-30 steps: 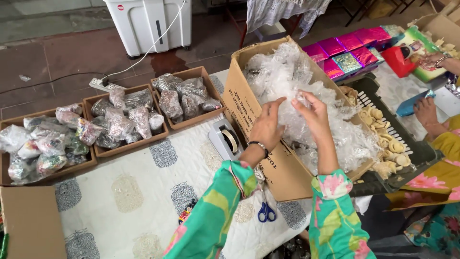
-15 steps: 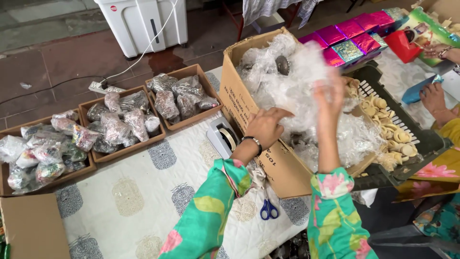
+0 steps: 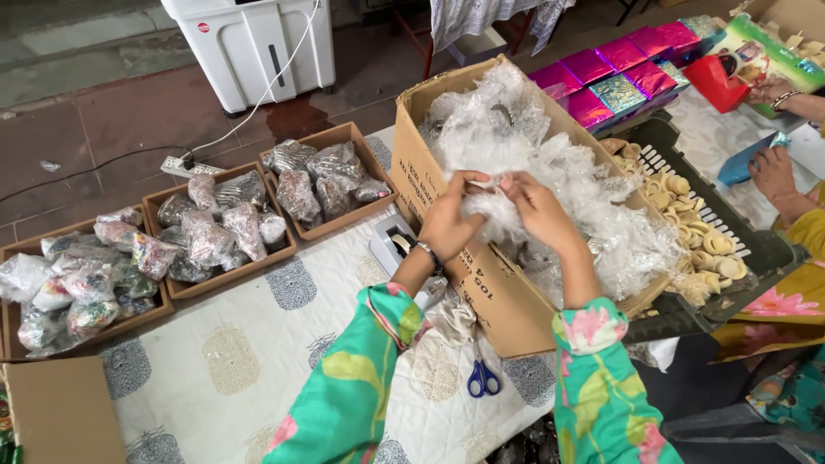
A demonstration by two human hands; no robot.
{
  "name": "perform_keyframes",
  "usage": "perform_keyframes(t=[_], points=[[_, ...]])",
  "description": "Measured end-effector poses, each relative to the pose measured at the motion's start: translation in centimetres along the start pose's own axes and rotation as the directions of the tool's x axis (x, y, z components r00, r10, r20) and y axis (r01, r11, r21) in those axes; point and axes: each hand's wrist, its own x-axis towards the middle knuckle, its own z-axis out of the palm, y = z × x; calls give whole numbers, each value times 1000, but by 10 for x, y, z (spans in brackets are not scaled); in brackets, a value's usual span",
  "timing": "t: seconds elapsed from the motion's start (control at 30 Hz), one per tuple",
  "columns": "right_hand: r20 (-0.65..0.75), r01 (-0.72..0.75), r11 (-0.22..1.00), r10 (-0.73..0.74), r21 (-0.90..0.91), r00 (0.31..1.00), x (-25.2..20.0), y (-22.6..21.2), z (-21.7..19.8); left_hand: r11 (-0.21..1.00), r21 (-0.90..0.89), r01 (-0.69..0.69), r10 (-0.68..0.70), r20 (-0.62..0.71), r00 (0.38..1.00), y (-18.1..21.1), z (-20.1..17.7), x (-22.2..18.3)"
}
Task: The person wraps small painted decorative figurines in bubble wrap, pressing the plastic around each item by hand, and places the wrapped pieces into cardboard boxes. They pull bubble wrap from a large box, tear off pieces, and set finished wrapped items into trays and boxes on the table.
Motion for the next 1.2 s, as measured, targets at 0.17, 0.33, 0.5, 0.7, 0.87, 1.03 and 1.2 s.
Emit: perform_keyframes(t=[0.17, 0.33, 0.5, 0.7, 0.87, 1.03, 1.2], points=[[153, -15, 965, 58, -263, 986, -2, 77, 11, 944, -330, 4, -86, -233, 969, -70, -6, 3], [325, -69, 946, 177, -317, 929, -1, 68, 15, 545, -812, 210, -667, -268, 695, -36, -70, -6], [338, -44, 715, 382, -697, 860, 5, 60, 41, 371, -905, 207, -634, -85, 768, -26, -108, -48], [291, -43, 807, 262, -589, 920, 1, 52, 38, 451, -878, 161, -598, -163, 785, -130, -92, -59], [71, -147, 989, 148, -12, 986, 4, 14, 2, 866, -349, 358, -478, -363, 800, -63, -48, -26], [-359, -87, 904, 253, 418, 899, 0, 18, -30, 891, -430, 144, -314, -355, 880, -18, -26, 1], [-468, 255, 460, 439, 850, 767, -8, 33, -55, 912, -386, 138, -344, -536, 771, -6, -33, 7]])
